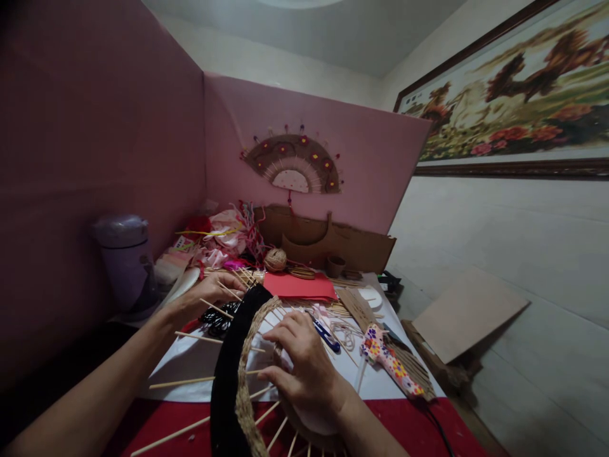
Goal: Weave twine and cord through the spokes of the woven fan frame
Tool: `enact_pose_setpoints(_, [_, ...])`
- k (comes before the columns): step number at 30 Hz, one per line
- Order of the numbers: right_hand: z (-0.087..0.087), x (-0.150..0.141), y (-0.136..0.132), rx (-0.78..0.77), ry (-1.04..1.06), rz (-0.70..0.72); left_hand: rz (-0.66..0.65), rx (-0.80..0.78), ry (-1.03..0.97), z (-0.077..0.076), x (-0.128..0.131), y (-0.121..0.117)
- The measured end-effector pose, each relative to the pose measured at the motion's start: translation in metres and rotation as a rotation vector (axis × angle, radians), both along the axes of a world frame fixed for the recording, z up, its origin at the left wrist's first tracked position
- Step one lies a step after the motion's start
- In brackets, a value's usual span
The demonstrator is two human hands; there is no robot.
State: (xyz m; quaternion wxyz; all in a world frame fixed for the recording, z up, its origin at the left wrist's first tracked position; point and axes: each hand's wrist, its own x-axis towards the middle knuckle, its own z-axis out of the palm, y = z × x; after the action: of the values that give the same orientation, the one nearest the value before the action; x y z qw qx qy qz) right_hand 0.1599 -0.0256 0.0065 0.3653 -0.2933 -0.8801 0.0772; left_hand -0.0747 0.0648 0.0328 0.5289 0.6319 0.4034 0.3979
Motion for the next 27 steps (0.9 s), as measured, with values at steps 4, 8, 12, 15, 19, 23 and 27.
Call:
enact_pose_setpoints(4, [-0.0003, 0.0003, -0.0006, 0.002, 0.0, -0.008, -0.013, 0.019, 0.04, 0.0051, 0.0007, -0.0045])
enact_pose_setpoints(8, [-0.0011, 0.0002, 0.0006, 0.002, 0.003, -0.003, -0.073, 0.044, 0.074, 0.0033, -0.0004, -0.0029])
enact_pose_setpoints(12, [-0.0011, -0.0002, 0.0015, 0.01, 0.005, 0.009, -0.106, 0.039, 0.087, 0.0004, -0.0015, -0.0021])
enact_pose_setpoints(15, [-0.0002, -0.0002, 0.0004, -0.007, 0.001, -0.006, -0.13, 0.044, 0.086, -0.0007, -0.002, -0.0018])
enact_pose_setpoints(19, [-0.0002, 0.0003, -0.0008, -0.02, -0.008, -0.015, -0.139, 0.056, 0.093, 0.0013, -0.0026, -0.0016])
enact_pose_setpoints(23, [-0.0015, 0.0003, -0.0007, -0.013, -0.003, -0.02, -0.129, 0.079, 0.089, 0.0029, -0.0041, -0.001])
enact_pose_setpoints(27, [-0.0004, -0.0008, -0.001, -0.002, -0.009, -0.017, -0.182, 0.064, 0.078, -0.0014, -0.006, 0.0015])
